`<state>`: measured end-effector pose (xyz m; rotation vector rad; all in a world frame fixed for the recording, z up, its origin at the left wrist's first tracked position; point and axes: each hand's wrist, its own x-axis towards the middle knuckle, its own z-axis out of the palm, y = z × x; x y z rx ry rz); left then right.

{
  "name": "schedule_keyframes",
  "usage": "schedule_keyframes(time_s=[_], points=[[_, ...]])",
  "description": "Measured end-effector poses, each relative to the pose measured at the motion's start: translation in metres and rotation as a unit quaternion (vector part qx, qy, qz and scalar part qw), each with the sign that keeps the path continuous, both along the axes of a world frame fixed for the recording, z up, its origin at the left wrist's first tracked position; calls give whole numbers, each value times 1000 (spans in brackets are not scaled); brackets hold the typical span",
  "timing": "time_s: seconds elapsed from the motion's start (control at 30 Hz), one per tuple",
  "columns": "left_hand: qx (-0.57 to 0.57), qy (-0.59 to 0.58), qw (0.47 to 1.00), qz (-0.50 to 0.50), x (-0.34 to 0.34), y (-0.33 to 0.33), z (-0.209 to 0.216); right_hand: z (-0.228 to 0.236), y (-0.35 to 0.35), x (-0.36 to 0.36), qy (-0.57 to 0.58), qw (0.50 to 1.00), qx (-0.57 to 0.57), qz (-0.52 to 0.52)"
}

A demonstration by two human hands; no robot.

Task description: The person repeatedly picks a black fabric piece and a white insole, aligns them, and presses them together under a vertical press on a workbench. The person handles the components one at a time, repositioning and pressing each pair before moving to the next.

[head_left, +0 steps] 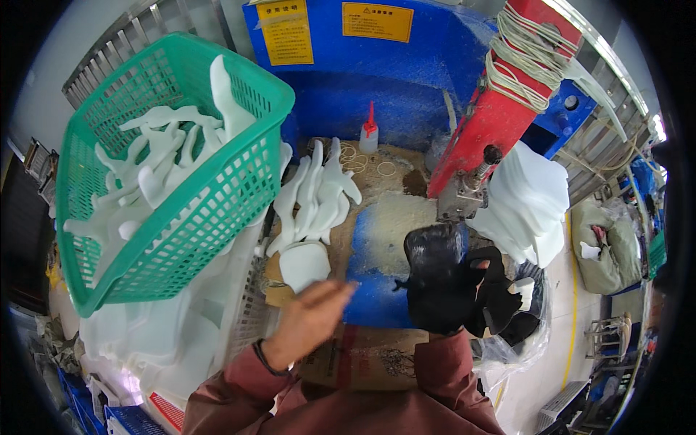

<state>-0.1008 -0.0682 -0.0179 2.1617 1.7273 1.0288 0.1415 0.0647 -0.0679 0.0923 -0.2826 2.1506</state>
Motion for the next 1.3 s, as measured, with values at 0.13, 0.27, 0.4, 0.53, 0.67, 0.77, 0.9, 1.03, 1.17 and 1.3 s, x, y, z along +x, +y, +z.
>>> schedule_keyframes(time_s=[0.13,0.27,0.4,0.53,0.67,0.77,0.9,1.03,1.17,1.3], points=[[-24,82,975,206,-44,21,-31,6,-39,9,-88,994,-62,19],[-66,147,957,241,-65,34,-69,1,-63,16,-100,993,-55,43],[-95,182,953,224,-74,34,-98,-15,-66,20,-234,966,-110,16],[-52,159,956,242,-76,36,-108,-27,-66,19,-203,963,-173,30],[-23,147,963,224,-72,40,-91,-28,-67,17,-158,978,-133,38],[11,65,981,184,-67,33,-56,-27,-66,17,-23,993,-97,57],[-80,-189,976,75,-70,-9,26,-26,-67,16,4,994,-88,72],[-107,-520,830,-168,-41,-11,65,-23,-74,14,-142,983,-102,49],[-139,-337,927,-92,22,32,42,-20,-78,15,-213,975,-52,34],[-147,-302,941,-34,56,47,29,-18,-80,23,-271,960,-46,43]])
